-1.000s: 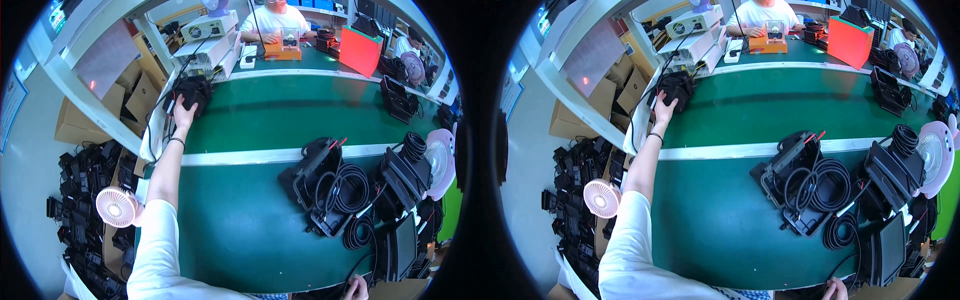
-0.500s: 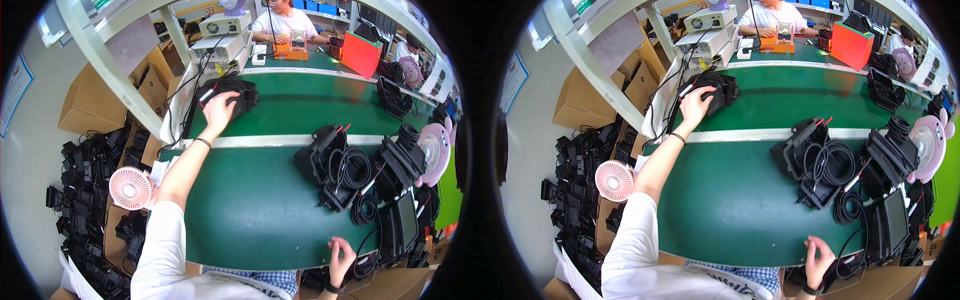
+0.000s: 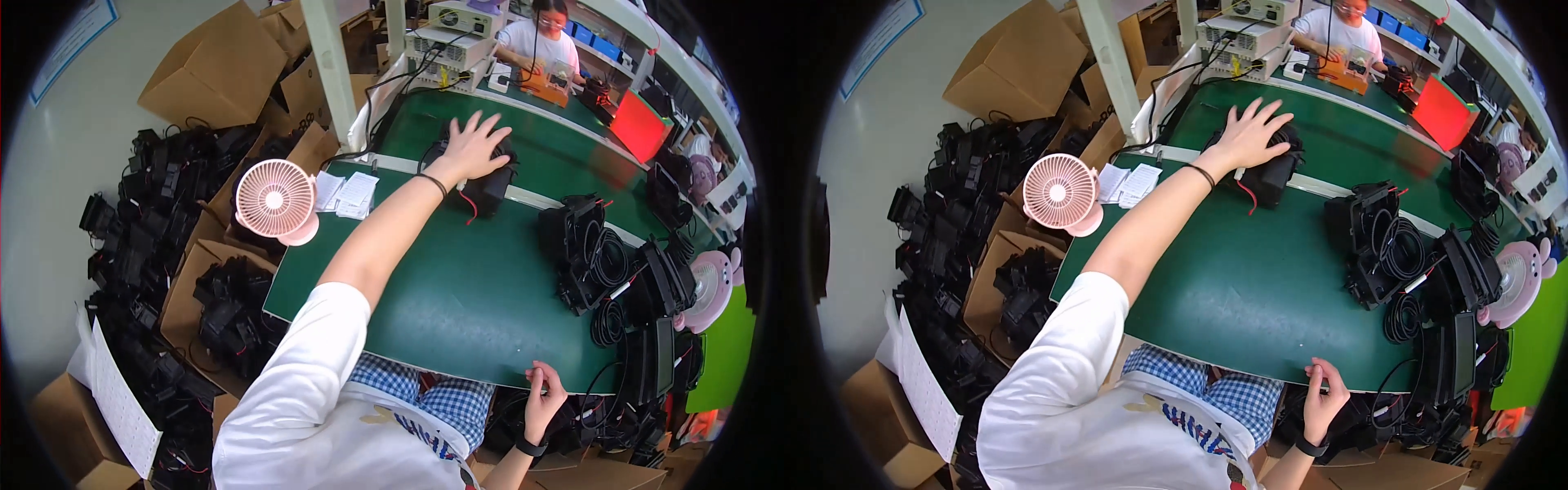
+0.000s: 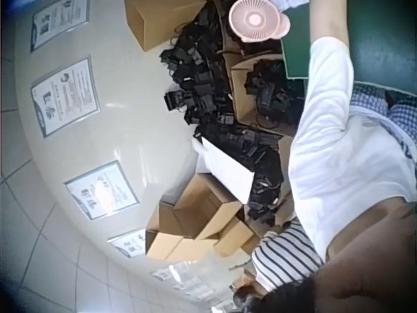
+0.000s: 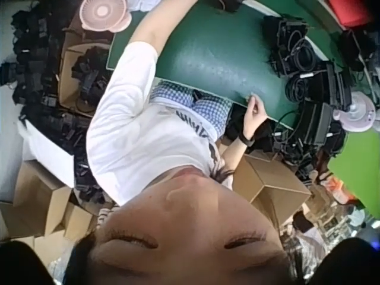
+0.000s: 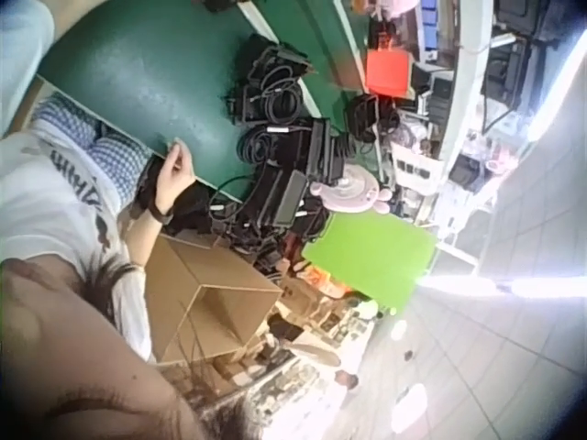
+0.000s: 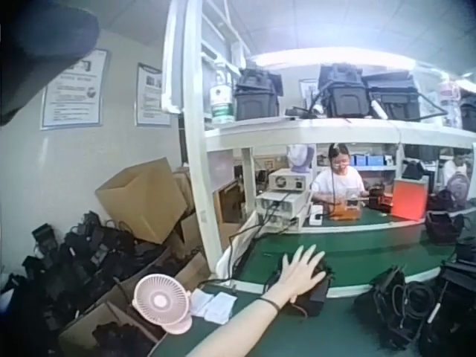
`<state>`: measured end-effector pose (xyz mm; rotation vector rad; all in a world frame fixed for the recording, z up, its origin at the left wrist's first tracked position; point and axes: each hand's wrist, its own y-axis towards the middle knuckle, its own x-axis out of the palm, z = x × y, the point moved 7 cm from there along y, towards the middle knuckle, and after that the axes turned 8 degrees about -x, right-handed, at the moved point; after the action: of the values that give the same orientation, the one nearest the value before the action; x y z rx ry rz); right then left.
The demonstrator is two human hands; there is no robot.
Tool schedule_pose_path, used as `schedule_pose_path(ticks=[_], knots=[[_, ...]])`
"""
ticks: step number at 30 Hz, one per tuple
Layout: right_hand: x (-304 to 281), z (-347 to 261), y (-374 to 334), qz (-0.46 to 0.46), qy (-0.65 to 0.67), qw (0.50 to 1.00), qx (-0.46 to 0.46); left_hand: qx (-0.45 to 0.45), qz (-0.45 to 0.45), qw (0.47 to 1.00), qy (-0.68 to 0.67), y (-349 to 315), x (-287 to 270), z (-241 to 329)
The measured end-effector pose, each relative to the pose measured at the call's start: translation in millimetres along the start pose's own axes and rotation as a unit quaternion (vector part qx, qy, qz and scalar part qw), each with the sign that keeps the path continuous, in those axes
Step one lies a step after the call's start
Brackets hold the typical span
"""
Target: Assembling and packing electronic devices and cables into protective cases and cardboard boxes in a workshop setting.
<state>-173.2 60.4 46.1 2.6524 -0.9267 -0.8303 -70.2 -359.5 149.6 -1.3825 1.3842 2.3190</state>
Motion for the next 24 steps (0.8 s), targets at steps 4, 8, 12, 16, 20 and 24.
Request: schedule_pose_path(ticks=[4, 8, 12, 16, 20, 24], knots=[[2, -7, -19, 0.015, 0.007, 1.000, -0.016, -0.033, -0.069, 0.997, 0.000, -21, 13, -17], [4, -7, -27, 0.012, 0.041, 0.999, 0.016, 0.012, -0.074, 0.997, -0.005, -33, -16, 6], [16, -1, -25, 0.010, 0.115, 0.992, 0.050, 0.024, -0.026, 0.999, -0.041, -65, -49, 24], [41, -7, -13, 0.007, 0.158, 0.986, 0.045, 0.105, 0.060, 0.990, -0.069, -127, -82, 57], [66, -20, 11, -0.003, 0.186, 0.982, 0.021, 0.113, 0.041, 0.989, -0.084, -174, -94, 85], [84, -20, 33, 0.018, 0.220, 0.975, 0.002, -0.002, 0.044, 0.996, -0.082, -174, -106, 81]])
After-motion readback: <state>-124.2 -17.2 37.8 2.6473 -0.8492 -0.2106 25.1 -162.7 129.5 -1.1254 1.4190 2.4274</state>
